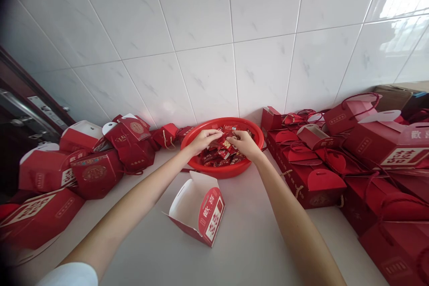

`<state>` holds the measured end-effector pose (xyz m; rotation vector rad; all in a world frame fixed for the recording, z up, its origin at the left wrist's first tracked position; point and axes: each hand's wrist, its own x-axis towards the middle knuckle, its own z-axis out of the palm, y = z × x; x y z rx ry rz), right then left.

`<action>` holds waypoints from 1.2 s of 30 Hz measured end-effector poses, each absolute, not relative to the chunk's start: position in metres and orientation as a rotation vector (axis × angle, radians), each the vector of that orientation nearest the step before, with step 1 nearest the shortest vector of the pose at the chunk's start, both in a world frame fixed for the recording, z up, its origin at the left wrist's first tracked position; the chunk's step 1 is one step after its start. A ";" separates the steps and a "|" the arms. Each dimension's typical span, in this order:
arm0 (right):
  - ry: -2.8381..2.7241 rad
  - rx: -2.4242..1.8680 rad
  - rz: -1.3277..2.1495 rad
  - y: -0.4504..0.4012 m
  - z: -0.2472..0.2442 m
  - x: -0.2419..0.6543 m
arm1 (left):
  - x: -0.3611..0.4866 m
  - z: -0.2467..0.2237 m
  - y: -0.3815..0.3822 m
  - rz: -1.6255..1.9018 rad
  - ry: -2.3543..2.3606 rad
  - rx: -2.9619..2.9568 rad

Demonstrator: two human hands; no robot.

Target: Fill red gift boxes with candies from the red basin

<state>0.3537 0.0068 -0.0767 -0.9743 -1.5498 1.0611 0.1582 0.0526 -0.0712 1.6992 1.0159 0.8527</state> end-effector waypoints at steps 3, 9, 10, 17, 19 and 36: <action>-1.456 -0.996 1.020 0.008 -0.078 0.353 | 0.156 -0.074 0.056 0.560 1.283 1.819; -1.425 -0.993 1.028 0.006 -0.076 0.350 | 0.152 -0.079 0.053 0.091 1.372 2.025; -1.420 -0.986 1.026 0.006 -0.076 0.350 | 0.151 -0.079 0.052 0.000 1.331 2.028; -1.393 -0.991 1.020 0.006 -0.077 0.349 | 0.152 -0.080 0.051 -0.134 1.066 1.919; -1.392 -0.978 1.020 0.005 -0.076 0.349 | 0.152 -0.080 0.051 -0.109 1.048 1.915; -1.395 -0.996 0.997 0.002 -0.072 0.349 | 0.167 -0.083 0.049 0.067 0.977 2.039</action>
